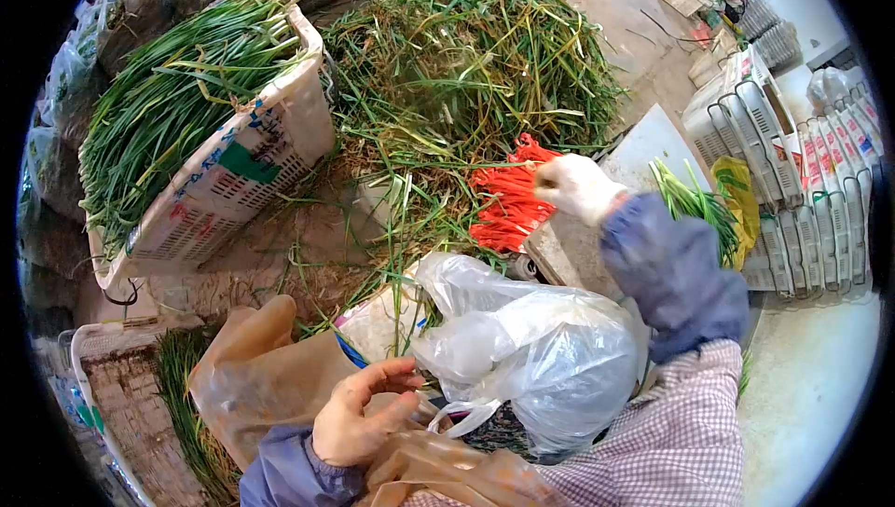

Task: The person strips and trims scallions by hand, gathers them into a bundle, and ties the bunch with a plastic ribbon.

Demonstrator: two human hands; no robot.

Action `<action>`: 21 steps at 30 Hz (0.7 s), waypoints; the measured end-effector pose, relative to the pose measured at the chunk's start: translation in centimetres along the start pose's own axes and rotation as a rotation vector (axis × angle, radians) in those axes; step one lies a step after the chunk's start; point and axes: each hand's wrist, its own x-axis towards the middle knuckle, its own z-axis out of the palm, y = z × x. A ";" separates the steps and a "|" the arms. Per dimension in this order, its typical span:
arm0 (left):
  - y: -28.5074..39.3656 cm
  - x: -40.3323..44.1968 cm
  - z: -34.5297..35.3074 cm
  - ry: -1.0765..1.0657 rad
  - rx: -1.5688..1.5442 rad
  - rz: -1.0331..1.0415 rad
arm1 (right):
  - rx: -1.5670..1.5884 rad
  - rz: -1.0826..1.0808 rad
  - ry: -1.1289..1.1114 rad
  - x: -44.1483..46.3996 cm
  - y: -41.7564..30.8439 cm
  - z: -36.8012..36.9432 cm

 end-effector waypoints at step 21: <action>-2.2 1.5 0.9 0.016 0.019 0.013 | 1.032 0.183 0.503 -3.2 1.7 0.2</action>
